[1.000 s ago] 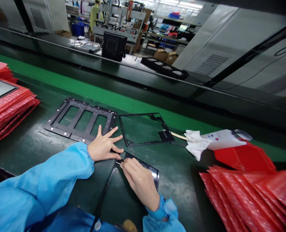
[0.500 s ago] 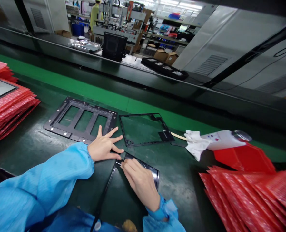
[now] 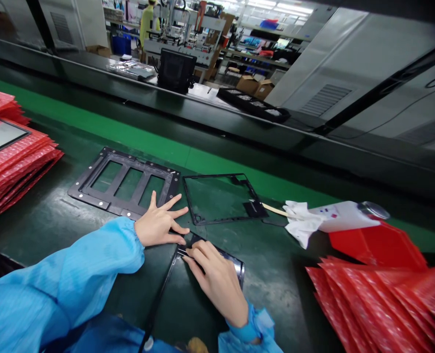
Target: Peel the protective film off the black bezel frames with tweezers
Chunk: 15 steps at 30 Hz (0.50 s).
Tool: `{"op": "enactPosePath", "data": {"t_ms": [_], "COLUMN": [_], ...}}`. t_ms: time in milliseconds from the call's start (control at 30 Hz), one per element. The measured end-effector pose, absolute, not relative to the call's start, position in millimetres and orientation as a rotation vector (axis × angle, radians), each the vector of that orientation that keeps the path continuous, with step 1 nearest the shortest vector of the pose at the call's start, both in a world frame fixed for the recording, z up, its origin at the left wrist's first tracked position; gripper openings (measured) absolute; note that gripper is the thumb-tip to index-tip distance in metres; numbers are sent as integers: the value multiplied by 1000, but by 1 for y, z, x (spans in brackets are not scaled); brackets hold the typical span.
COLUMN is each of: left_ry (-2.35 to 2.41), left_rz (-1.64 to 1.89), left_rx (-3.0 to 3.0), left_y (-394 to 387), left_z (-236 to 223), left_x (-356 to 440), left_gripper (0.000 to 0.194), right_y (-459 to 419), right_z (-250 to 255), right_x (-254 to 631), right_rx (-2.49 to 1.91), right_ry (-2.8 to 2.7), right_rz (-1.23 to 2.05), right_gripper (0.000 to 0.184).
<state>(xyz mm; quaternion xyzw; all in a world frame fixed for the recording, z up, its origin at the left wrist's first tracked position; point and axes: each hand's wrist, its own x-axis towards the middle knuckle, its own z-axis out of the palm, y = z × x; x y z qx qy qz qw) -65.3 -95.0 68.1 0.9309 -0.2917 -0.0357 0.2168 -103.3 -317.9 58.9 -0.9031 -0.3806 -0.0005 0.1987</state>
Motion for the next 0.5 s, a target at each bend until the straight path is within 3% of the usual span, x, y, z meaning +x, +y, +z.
{"op": "enactPosePath", "data": {"t_ms": [500], "left_ry": [-812], "left_rz": [-94], "left_rx": [2588], "left_y": [-96], "left_z": [70], "left_x": [-66], "left_gripper": [27], "right_y": [-315], "right_z": [59], "right_x": [-99], "right_rx": [-2428], "right_ry": [-1090], "right_rz": [62], "right_gripper": [23]}}
